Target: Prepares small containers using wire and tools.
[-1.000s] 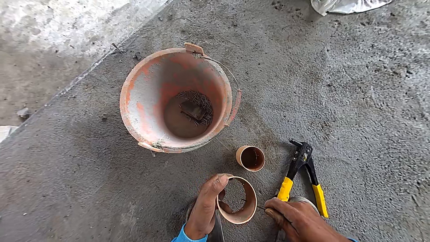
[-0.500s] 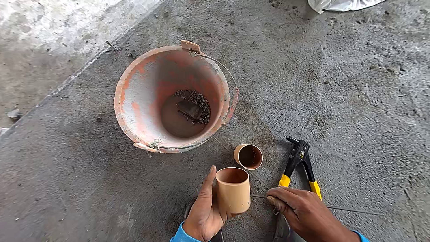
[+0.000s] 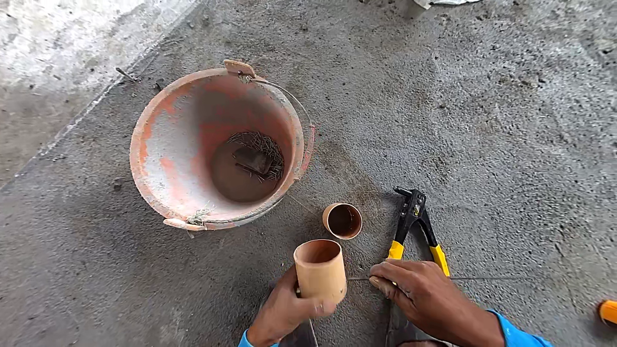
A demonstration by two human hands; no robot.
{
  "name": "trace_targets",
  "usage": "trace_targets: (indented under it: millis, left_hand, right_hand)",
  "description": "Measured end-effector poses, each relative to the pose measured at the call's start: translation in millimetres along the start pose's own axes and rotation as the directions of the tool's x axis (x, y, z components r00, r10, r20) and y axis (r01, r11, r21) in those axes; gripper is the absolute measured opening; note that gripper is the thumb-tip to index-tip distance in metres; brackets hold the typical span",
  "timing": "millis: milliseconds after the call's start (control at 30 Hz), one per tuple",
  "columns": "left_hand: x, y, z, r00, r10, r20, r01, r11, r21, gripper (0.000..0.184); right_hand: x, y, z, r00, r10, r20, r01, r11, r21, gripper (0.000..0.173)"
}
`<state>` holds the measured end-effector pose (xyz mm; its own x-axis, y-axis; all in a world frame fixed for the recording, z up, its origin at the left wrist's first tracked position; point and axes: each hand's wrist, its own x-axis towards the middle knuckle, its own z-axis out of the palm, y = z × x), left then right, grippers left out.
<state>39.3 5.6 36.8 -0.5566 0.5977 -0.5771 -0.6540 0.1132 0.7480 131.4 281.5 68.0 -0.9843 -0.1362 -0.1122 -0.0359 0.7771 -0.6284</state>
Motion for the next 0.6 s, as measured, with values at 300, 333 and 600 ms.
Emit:
trace_targets:
  millis: [300,333,600]
  left_hand:
    - [-12.4,108.5,47.5,0.995,0.018,-0.093,0.054,0.693,0.719,0.084]
    - [-12.8,105.9,45.9,0.996,0.033,-0.089,0.044,0.668,0.742,0.083]
    - [2.5,11.5,2.6,0.871,0.487,0.071,-0.349,0.51,0.787,0.1]
  right_hand:
    - [1.8,7.9,-2.3,0.996,-0.093,0.0,0.093,0.996,-0.006,0.027]
    - [1.3,7.8,-2.0,0.996,-0.094,-0.001,0.094,0.996,-0.003,0.027]
    - [1.0,4.9,-1.2,0.995,-0.092,0.022,0.091,0.995,0.045,0.025]
